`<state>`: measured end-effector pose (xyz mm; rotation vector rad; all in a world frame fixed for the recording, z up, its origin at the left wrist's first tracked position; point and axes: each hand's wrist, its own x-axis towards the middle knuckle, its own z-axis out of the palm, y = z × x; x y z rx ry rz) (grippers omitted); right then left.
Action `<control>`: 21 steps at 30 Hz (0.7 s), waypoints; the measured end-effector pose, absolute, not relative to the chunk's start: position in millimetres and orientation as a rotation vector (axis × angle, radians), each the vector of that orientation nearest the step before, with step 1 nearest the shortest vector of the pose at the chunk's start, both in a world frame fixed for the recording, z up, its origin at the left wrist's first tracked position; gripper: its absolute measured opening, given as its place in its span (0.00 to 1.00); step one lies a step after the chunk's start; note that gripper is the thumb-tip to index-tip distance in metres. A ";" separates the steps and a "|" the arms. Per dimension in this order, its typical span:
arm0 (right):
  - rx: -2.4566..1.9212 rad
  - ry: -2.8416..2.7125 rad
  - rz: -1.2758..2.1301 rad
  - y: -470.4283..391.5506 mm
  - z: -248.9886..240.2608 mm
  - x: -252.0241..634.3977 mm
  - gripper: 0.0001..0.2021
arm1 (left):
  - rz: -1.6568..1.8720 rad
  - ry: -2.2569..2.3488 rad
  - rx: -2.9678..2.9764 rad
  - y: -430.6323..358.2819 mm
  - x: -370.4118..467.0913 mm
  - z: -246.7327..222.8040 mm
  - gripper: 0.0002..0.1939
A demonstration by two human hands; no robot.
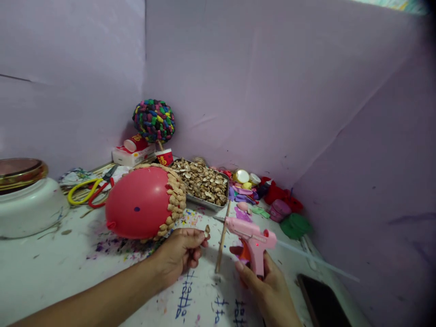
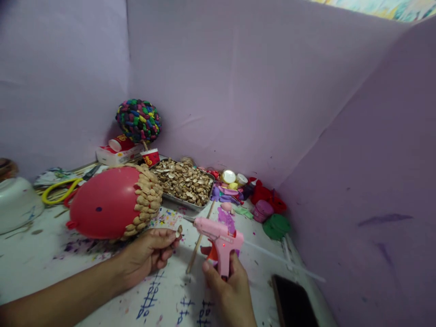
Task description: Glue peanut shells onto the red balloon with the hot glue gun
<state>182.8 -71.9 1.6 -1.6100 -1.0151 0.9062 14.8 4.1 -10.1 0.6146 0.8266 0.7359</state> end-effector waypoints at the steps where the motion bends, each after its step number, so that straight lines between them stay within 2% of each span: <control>1: -1.599 -1.009 0.931 -76.4 0.4 184.8 0.17 | 0.734 0.827 0.608 4.3 14.8 -10.4 0.09; 7: -1.482 -1.009 1.117 -92.6 -5.3 197.7 0.20 | 0.736 0.841 0.572 4.7 14.3 -11.8 0.06; 11: -1.545 -1.020 1.037 -93.8 -9.4 205.5 0.23 | 0.726 0.850 0.556 6.0 13.3 -11.7 0.03; 14: -1.583 -1.023 0.969 -92.8 -11.2 205.8 0.23 | 0.707 0.854 0.551 6.7 13.0 -9.8 0.04; 21: -1.451 -1.015 1.104 -97.0 -20.6 197.4 0.20 | 0.702 0.854 0.555 5.5 13.1 -8.2 0.05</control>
